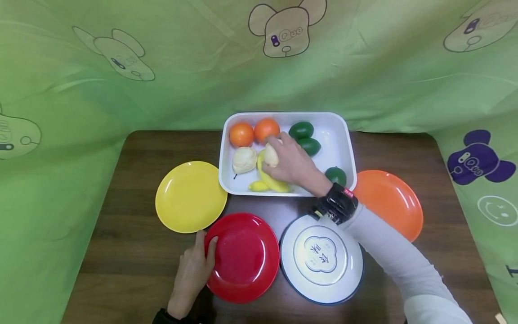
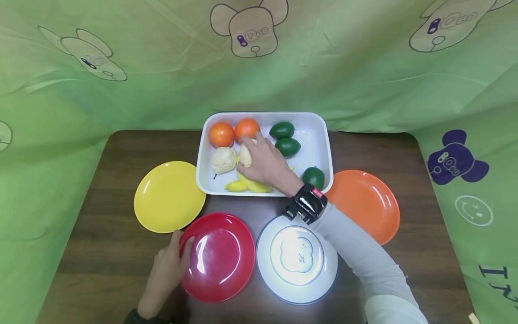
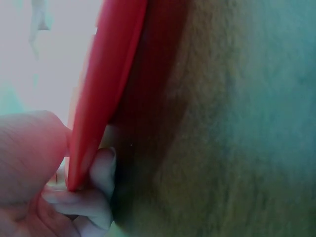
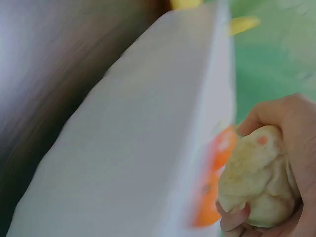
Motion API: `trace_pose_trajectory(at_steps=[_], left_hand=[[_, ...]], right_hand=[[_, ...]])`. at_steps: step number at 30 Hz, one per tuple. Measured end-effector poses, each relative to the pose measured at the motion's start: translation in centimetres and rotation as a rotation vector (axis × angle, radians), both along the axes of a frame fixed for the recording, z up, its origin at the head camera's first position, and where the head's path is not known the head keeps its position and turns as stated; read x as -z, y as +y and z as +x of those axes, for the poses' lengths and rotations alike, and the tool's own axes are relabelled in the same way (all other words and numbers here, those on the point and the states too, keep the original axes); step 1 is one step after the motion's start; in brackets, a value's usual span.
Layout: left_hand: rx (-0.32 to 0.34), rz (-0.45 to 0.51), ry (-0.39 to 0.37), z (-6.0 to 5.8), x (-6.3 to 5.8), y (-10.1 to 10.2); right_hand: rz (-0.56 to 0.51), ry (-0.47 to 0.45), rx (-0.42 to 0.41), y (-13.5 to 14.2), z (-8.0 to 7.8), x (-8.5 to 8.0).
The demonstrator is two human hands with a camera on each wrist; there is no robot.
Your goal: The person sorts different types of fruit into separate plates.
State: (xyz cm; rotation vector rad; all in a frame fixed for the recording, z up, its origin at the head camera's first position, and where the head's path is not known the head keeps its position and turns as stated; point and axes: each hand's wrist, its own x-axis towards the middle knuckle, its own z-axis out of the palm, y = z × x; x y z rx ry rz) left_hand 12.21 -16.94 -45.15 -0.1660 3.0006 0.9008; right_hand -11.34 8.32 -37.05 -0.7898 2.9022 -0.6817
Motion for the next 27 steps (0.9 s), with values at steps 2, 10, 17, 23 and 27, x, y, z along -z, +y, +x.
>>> trace_pose_trajectory(at_steps=[2,10,17,23,27], left_hand=[[0.004,-0.019,0.012,-0.1,0.0,0.0],[0.038,-0.079,0.062,-0.4,-0.1,-0.2],[0.042,-0.091,0.022,-0.4,0.0,0.0],[0.039,-0.152,0.013,-0.1,0.0,0.1],[0.039,-0.155,0.021,0.0,0.1,0.1]], right_hand=[[-0.079,0.056,-0.067,-1.0,1.9,-1.1],[-0.197,0.155,-0.494,-5.0,11.3,-0.3],[-0.005,0.058,-0.617,-6.1,15.0,3.1],[0.067,0.071,-0.654,-6.3,15.6,4.6],[0.130,0.083,-0.674,-6.2,15.8,5.2]])
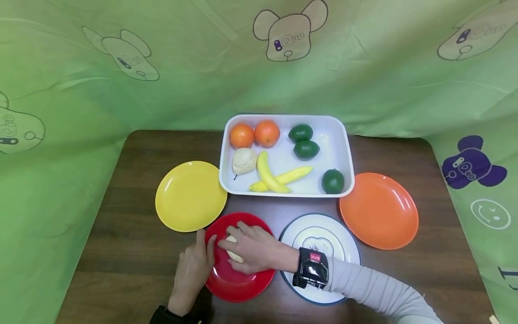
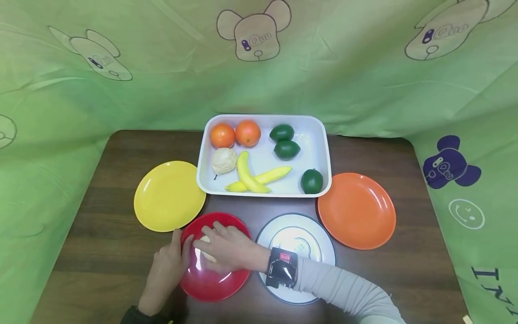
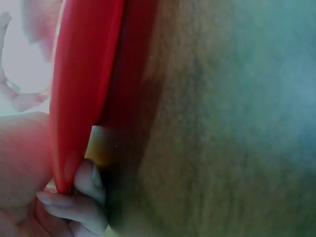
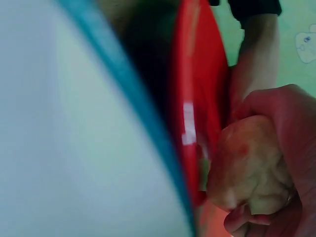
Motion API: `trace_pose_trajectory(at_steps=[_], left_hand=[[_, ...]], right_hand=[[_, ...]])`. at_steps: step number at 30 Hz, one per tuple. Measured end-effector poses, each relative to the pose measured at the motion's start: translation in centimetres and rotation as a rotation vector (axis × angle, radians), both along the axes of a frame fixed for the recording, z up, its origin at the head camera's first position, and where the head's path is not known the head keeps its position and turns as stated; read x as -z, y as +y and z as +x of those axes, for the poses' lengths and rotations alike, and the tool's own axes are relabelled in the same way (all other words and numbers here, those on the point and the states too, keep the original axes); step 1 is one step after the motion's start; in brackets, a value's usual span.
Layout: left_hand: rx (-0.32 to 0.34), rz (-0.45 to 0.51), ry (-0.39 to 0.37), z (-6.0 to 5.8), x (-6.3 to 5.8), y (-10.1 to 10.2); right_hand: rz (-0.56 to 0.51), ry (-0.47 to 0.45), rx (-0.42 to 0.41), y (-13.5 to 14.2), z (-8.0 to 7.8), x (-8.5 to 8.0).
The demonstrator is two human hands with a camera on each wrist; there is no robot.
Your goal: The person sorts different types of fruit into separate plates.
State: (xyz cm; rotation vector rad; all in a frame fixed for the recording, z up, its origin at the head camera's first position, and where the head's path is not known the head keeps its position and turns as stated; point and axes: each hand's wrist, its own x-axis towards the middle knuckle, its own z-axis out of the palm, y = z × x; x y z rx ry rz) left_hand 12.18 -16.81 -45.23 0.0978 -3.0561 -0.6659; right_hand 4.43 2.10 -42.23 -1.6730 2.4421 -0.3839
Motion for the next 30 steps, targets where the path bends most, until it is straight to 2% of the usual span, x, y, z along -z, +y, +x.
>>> trace_pose_trajectory(at_steps=[4,8,11,15,17,20,23,26,30], left_hand=[[0.013,-0.012,0.031,0.0,-0.1,0.0],[0.007,-0.009,0.074,0.2,-0.1,0.0],[-0.014,0.007,0.086,0.3,0.0,0.0],[-0.035,0.020,0.058,0.4,0.2,0.0],[-0.036,0.024,0.047,0.4,0.3,-0.1],[-0.035,0.028,0.028,0.4,0.1,-0.1],[-0.034,0.028,-0.003,0.3,-0.1,-0.1],[-0.031,0.026,-0.009,0.2,0.0,-0.1],[-0.029,0.033,-0.002,0.1,0.0,0.0]], right_hand=[[0.039,0.006,-0.005,0.0,-0.1,-0.4],[-0.001,0.077,0.013,0.0,-1.7,-2.6],[-0.114,0.158,0.072,0.3,-4.4,-4.8],[-0.302,0.220,0.202,0.9,-9.4,-6.9],[-0.347,0.250,0.258,1.1,-11.9,-7.5],[-0.301,0.273,0.314,1.4,-15.0,-7.6],[-0.206,0.244,0.329,1.4,-16.8,-7.0],[-0.119,0.177,0.304,1.0,-17.6,-6.0],[0.004,0.119,0.280,0.2,-17.9,-4.6]])
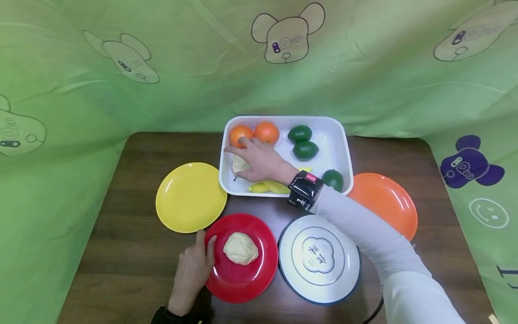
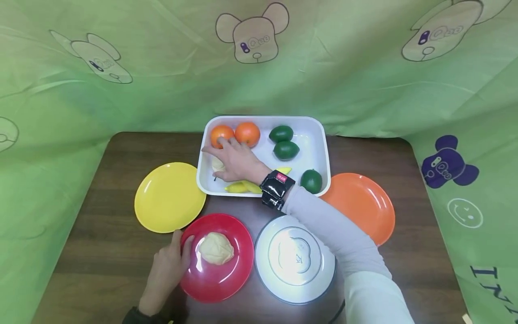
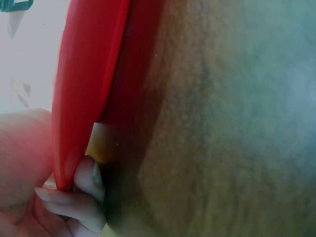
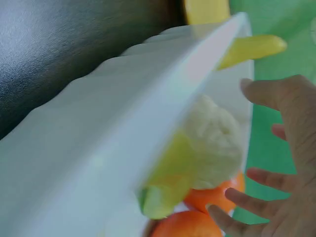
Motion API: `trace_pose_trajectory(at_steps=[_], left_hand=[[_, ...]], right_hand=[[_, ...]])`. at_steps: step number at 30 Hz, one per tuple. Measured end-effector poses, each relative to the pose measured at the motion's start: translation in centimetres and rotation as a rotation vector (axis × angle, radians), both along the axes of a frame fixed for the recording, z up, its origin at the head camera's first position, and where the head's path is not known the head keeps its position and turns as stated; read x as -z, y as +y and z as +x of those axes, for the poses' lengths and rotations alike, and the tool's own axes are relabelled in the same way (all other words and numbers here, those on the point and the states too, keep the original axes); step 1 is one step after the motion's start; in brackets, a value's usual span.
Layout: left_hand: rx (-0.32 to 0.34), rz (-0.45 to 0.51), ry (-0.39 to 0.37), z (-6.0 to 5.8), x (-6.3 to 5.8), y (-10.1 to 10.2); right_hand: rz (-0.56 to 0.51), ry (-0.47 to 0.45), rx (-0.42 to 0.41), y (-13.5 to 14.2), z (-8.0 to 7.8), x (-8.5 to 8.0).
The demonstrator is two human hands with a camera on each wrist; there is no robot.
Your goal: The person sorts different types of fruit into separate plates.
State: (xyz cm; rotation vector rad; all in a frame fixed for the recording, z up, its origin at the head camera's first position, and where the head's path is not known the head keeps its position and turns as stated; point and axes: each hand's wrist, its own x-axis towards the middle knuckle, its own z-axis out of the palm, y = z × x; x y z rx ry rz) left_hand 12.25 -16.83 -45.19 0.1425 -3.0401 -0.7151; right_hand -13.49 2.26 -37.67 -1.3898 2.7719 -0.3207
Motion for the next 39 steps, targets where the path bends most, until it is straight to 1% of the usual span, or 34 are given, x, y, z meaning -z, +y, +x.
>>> trace_pose_trajectory(at_steps=[6,10,12,14,17,20,24,27,30,32,34,36,39], left_hand=[[-0.002,0.012,0.004,0.0,-0.1,0.0],[-0.014,0.016,-0.015,-0.1,-0.1,0.1],[-0.021,0.027,-0.038,-0.2,-0.1,0.2],[-0.023,0.040,-0.062,-0.2,0.0,0.2],[-0.019,0.042,-0.071,-0.2,0.0,0.2],[-0.012,0.028,-0.061,-0.1,0.1,0.1],[-0.017,0.024,-0.064,-0.1,0.0,-0.2],[-0.023,0.029,-0.079,-0.1,-0.1,-0.1],[-0.021,0.026,-0.083,0.0,-0.1,-0.1],[-0.017,0.022,-0.074,0.0,0.0,-0.1],[-0.012,0.013,-0.054,0.1,-0.1,-0.1],[-0.004,0.009,-0.018,0.0,-0.1,-0.2],[0.017,0.006,0.021,-0.1,-0.1,-0.2]], right_hand=[[0.207,-0.001,-0.015,-1.4,0.0,1.5],[0.329,0.044,-0.010,-2.2,0.1,2.1],[0.357,0.068,-0.003,-2.4,0.1,2.2],[0.351,0.052,0.008,-2.4,0.2,2.3],[0.297,-0.021,0.025,-2.2,0.3,2.2],[0.223,-0.060,0.035,-1.9,0.4,1.5],[0.117,-0.031,0.051,-1.6,0.5,-0.5],[0.021,-0.012,0.061,-1.3,1.2,-2.2],[-0.115,-0.031,0.048,-1.3,3.0,-3.8],[-0.213,-0.053,0.005,-1.4,4.9,-4.6],[-0.293,-0.075,-0.067,-1.6,6.9,-5.1],[-0.340,-0.064,-0.146,-1.8,8.9,-5.3],[-0.354,-0.050,-0.226,-1.9,11.2,-4.9]])
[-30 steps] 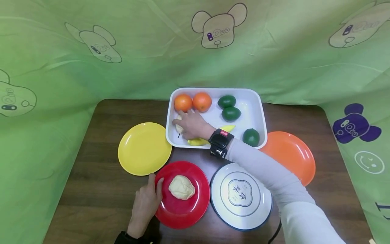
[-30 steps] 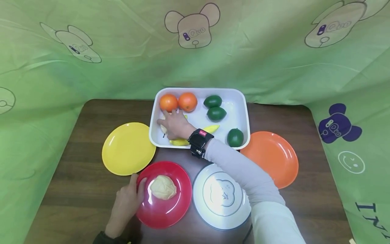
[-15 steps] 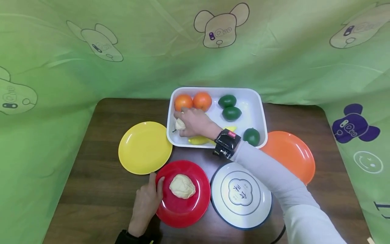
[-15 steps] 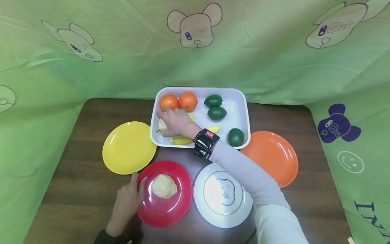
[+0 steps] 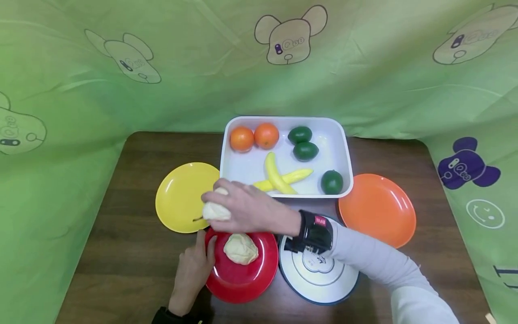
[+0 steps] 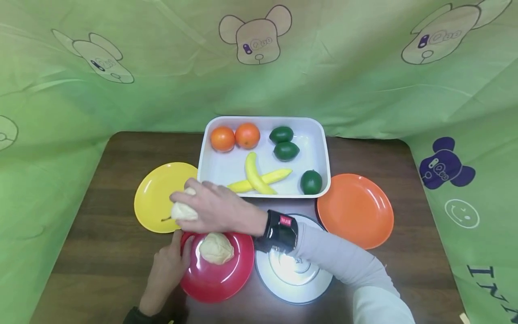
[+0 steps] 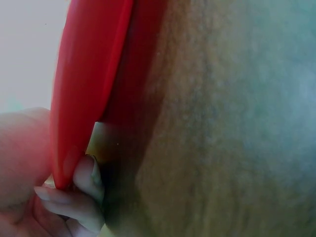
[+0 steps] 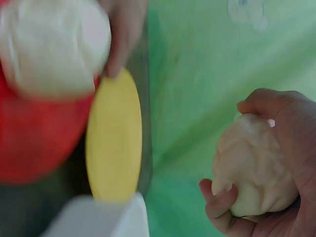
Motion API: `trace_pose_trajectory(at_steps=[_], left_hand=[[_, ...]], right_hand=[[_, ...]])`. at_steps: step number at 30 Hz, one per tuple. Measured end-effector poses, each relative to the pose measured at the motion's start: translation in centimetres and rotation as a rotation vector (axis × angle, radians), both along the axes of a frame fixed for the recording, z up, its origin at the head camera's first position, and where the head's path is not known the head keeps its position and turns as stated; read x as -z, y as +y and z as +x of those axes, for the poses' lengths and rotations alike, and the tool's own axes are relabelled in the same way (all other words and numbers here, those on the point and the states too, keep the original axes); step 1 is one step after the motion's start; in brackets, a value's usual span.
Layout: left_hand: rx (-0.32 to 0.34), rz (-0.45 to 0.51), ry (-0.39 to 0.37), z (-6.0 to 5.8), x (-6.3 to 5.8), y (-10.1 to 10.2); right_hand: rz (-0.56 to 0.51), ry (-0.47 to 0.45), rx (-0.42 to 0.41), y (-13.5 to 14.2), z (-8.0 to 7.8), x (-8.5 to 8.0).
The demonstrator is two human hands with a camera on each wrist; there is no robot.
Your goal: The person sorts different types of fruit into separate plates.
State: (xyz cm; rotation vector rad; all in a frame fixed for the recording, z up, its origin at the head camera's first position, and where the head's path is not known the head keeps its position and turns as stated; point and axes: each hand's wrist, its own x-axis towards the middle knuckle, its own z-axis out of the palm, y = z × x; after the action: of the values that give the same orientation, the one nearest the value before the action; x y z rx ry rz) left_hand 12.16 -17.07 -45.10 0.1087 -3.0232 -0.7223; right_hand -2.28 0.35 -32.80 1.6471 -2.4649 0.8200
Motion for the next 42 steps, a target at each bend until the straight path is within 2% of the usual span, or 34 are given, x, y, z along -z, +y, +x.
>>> trace_pose_trajectory(at_steps=[3,7,13,15,17,22,27,30,33,36,40,42], left_hand=[[0.018,-0.006,0.005,-0.1,0.0,0.0],[0.011,-0.015,-0.008,0.0,-0.1,-0.1],[0.001,0.001,-0.028,0.1,-0.1,-0.1],[-0.001,0.008,-0.043,0.1,-0.2,-0.1],[0.004,0.013,-0.059,0.1,-0.3,-0.1],[0.019,-0.008,-0.062,0.0,-0.3,-0.1],[0.020,0.012,-0.057,0.0,-0.3,-0.1],[0.012,0.055,-0.086,0.0,-0.4,-0.2],[0.013,0.088,-0.123,0.0,-1.0,-0.4],[0.029,0.068,-0.121,-0.3,-2.4,-0.9],[0.014,-0.020,-0.016,-1.3,-4.3,-2.3],[-0.034,-0.047,0.032,-2.1,-5.1,-3.6]], right_hand=[[0.046,0.030,-0.015,0.0,1.4,1.2],[0.160,0.048,-0.001,0.0,2.4,3.5],[0.280,-0.069,0.008,0.1,3.3,6.1],[0.313,-0.107,0.012,0.2,3.5,6.6],[0.346,-0.109,0.018,0.2,3.9,7.0],[0.378,-0.025,0.025,0.4,4.6,7.7],[0.376,0.001,0.020,0.7,4.8,7.9],[0.376,0.000,0.017,0.8,4.9,7.9],[0.373,-0.003,0.021,1.1,4.9,7.8],[0.366,0.005,0.024,1.3,4.9,7.7],[0.337,0.003,0.029,1.7,4.9,7.5],[0.318,-0.007,0.036,2.0,4.9,7.5]])
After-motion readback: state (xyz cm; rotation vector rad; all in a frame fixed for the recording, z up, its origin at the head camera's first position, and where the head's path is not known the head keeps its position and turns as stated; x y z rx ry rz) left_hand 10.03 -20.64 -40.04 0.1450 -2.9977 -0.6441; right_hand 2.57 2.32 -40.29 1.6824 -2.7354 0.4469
